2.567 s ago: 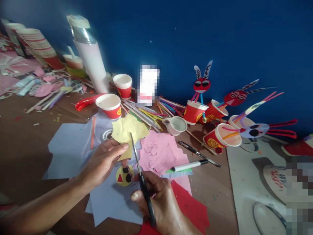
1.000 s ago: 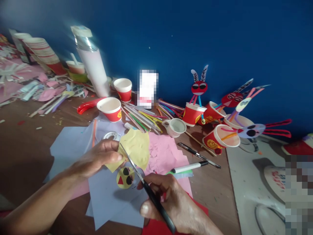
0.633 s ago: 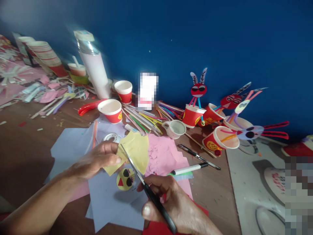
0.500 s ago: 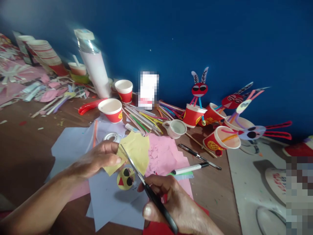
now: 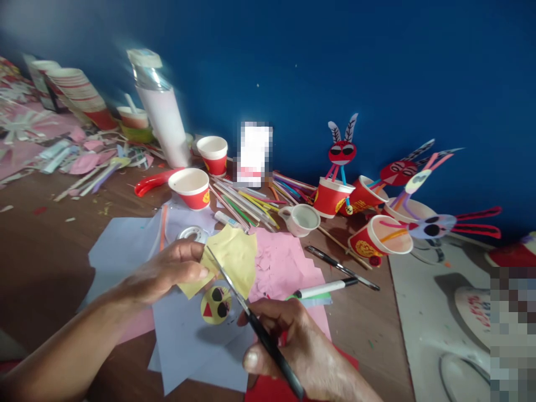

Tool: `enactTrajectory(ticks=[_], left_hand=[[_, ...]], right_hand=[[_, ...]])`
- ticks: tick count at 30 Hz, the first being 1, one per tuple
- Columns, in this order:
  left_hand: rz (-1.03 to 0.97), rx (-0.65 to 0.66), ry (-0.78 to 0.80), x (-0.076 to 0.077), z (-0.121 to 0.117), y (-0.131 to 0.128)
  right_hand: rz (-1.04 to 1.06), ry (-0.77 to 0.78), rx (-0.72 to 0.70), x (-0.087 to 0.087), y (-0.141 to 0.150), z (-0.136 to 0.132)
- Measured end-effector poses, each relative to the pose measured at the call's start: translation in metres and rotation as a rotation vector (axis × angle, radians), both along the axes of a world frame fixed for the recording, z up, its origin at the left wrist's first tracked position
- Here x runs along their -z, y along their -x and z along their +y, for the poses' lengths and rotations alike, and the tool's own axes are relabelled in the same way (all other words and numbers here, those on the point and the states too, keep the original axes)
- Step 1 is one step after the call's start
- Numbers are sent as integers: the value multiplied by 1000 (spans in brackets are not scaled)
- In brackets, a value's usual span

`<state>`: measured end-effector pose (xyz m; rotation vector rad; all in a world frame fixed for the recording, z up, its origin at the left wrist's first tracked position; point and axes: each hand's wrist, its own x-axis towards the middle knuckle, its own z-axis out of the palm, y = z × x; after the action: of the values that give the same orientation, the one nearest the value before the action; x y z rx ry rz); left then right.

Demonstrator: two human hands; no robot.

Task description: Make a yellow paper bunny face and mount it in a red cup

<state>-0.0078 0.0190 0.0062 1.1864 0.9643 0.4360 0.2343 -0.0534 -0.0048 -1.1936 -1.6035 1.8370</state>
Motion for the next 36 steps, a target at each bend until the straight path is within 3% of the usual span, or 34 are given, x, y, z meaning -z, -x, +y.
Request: enactTrajectory(ticks=[6,11,22,36], left_hand=[[-47,-18,-27,-5,0,-3],[-79,-35,-29,-13,-1,-10],[-172,-189,3,1,-5,-13],[-158,-242,30,4,-5,-11]], right_hand=[[83,110,80,3,2,-1],[90,94,141,0,4,-1],[69,58,158,-1,6,0],[42,115,171,-1,10,-1]])
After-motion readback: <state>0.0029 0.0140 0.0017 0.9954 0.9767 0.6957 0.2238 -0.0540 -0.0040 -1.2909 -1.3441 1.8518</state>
